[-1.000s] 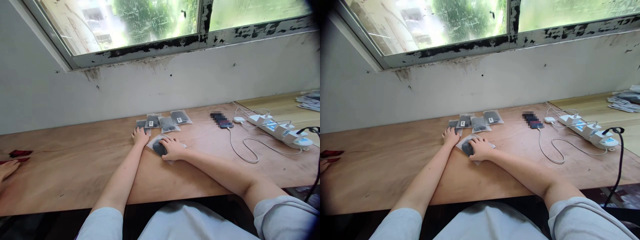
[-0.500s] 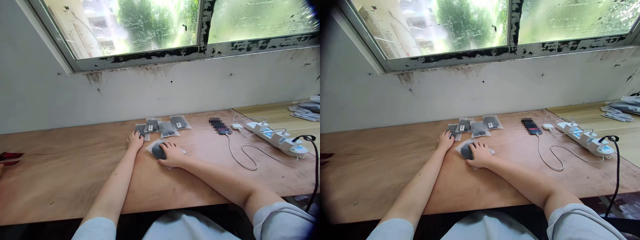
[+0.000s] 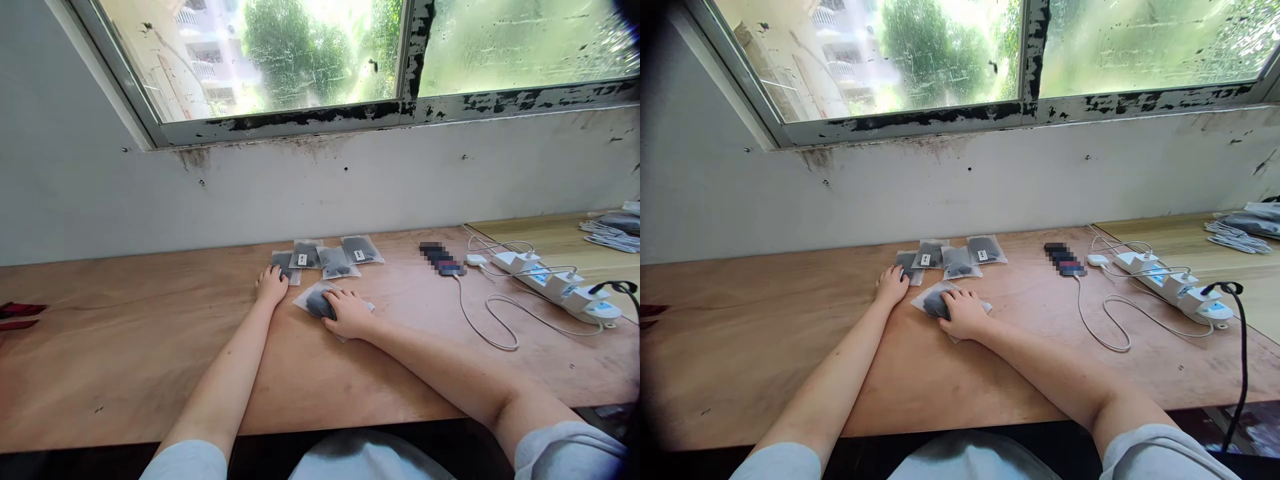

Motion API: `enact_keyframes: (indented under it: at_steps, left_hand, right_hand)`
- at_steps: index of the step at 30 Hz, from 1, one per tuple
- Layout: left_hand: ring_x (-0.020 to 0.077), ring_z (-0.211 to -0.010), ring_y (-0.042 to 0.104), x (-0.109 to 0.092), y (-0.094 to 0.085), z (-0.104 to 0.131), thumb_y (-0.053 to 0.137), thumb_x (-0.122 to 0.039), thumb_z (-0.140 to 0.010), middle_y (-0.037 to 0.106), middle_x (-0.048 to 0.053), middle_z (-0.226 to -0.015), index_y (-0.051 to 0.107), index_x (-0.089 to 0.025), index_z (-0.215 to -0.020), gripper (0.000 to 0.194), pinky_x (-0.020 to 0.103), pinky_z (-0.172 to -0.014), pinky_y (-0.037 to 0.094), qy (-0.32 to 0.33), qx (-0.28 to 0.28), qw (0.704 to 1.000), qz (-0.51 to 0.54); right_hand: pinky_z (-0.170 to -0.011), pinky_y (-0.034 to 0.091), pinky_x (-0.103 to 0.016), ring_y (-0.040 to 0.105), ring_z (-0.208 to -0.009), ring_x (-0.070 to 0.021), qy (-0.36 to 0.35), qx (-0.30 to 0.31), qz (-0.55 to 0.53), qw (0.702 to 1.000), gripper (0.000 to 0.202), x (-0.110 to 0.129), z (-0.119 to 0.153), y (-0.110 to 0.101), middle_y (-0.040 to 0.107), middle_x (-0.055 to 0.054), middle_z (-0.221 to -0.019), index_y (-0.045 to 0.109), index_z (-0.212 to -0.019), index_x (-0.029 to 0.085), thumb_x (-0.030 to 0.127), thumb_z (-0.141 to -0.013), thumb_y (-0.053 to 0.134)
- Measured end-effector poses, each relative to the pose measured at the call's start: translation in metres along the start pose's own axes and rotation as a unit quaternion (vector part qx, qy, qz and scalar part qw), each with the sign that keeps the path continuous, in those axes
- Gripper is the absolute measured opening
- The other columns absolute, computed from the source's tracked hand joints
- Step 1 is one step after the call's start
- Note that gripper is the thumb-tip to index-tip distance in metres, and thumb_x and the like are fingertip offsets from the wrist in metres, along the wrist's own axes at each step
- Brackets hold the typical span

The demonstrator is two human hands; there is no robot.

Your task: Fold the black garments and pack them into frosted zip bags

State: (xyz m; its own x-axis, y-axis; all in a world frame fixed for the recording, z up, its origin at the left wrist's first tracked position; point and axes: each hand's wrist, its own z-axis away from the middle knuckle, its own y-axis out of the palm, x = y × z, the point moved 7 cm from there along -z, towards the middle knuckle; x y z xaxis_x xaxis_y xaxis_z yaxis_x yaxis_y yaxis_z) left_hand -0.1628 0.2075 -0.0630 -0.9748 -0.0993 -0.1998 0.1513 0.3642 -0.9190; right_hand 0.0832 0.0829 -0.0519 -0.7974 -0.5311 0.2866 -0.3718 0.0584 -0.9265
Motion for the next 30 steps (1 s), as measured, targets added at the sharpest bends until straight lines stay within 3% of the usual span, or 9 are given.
enact_keyframes:
  at_steps: [7, 14, 18, 21, 24, 26, 28, 30]
  left_hand:
    - [0.0329, -0.139, 0.043, 0.0, 0.001, 0.0, 0.044, -0.034, -0.094, 0.047, 0.015, -0.152, 0.055, -0.021, -0.14, 0.049, 0.05, -0.11, 0.038, -0.004, 0.002, 1.0, 0.002]
    - [0.0334, -0.138, 0.044, 0.0, 0.002, -0.001, 0.042, -0.034, -0.094, 0.047, 0.014, -0.151, 0.055, -0.021, -0.139, 0.049, 0.051, -0.11, 0.038, -0.005, 0.003, 1.0, 0.007]
    - [0.0351, -0.138, 0.043, 0.0, 0.001, -0.001, 0.044, -0.034, -0.093, 0.046, 0.017, -0.151, 0.055, -0.021, -0.139, 0.049, 0.055, -0.109, 0.037, -0.01, -0.001, 1.0, 0.003]
    - [0.0355, -0.139, 0.042, -0.004, -0.005, 0.001, 0.045, -0.033, -0.092, 0.041, 0.018, -0.154, 0.057, -0.02, -0.136, 0.048, 0.055, -0.108, 0.036, -0.009, -0.024, 1.0, -0.015]
    - [0.0327, -0.141, 0.04, -0.018, -0.015, 0.006, 0.046, -0.031, -0.092, 0.038, 0.016, -0.157, 0.058, -0.019, -0.135, 0.046, 0.052, -0.112, 0.032, 0.031, -0.06, 0.997, -0.031]
    - [0.0318, -0.142, 0.038, -0.036, -0.019, 0.011, 0.046, -0.029, -0.092, 0.037, 0.015, -0.157, 0.057, -0.019, -0.136, 0.046, 0.051, -0.116, 0.028, 0.077, -0.068, 0.994, -0.033]
    - [0.0312, -0.143, 0.036, -0.057, -0.02, 0.019, 0.046, -0.027, -0.093, 0.039, 0.013, -0.157, 0.056, -0.02, -0.138, 0.047, 0.05, -0.118, 0.025, 0.133, -0.056, 0.989, -0.022]
    - [0.0304, -0.144, 0.035, -0.081, -0.019, 0.029, 0.046, -0.027, -0.094, 0.041, 0.012, -0.156, 0.053, -0.021, -0.142, 0.049, 0.047, -0.117, 0.026, 0.205, -0.034, 0.978, 0.005]
  right_hand:
    - [-0.099, 0.037, -0.047, 0.05, -0.123, -0.0344, -0.017, 0.007, 0.014, 1.0, 0.054, 0.002, -0.002, -0.002, 0.058, -0.014, -0.139, 0.053, -0.136, 0.02, 0.045, -0.089, 0.056]
    - [-0.086, 0.043, -0.037, 0.06, -0.101, -0.0272, -0.007, -0.001, -0.032, 0.999, 0.023, 0.0, 0.0, -0.009, 0.07, -0.009, -0.103, 0.062, -0.109, 0.021, 0.029, -0.091, 0.052]
    - [-0.075, 0.044, -0.03, 0.062, -0.086, -0.0209, 0.053, -0.086, -0.217, 0.971, 0.018, -0.011, -0.005, -0.02, 0.07, -0.003, -0.093, 0.062, -0.1, 0.022, 0.028, -0.09, 0.049]
    - [-0.069, 0.044, -0.028, 0.059, -0.077, -0.0185, 0.114, -0.171, -0.375, 0.904, 0.018, -0.034, -0.014, -0.035, 0.066, -0.001, -0.083, 0.061, -0.09, 0.02, 0.033, -0.087, 0.05]
    - [-0.065, 0.043, -0.026, 0.055, -0.072, -0.017, 0.169, -0.273, -0.469, 0.823, 0.021, -0.068, -0.022, -0.064, 0.061, 0.0, -0.076, 0.059, -0.085, 0.018, 0.038, -0.084, 0.052]
    - [-0.067, 0.043, -0.027, 0.054, -0.073, -0.0168, 0.173, -0.367, -0.438, 0.802, 0.022, -0.091, -0.019, -0.098, 0.06, -0.001, -0.078, 0.059, -0.085, 0.018, 0.039, -0.084, 0.052]
    - [-0.071, 0.043, -0.029, 0.055, -0.077, -0.0184, 0.17, -0.432, -0.342, 0.817, 0.028, -0.11, -0.015, -0.13, 0.062, -0.002, -0.081, 0.061, -0.091, 0.018, 0.043, -0.088, 0.049]
    - [-0.079, 0.044, -0.033, 0.059, -0.083, -0.0215, 0.191, -0.452, -0.221, 0.843, 0.036, -0.127, -0.012, -0.15, 0.066, -0.005, -0.089, 0.062, -0.111, 0.018, 0.045, -0.093, 0.045]
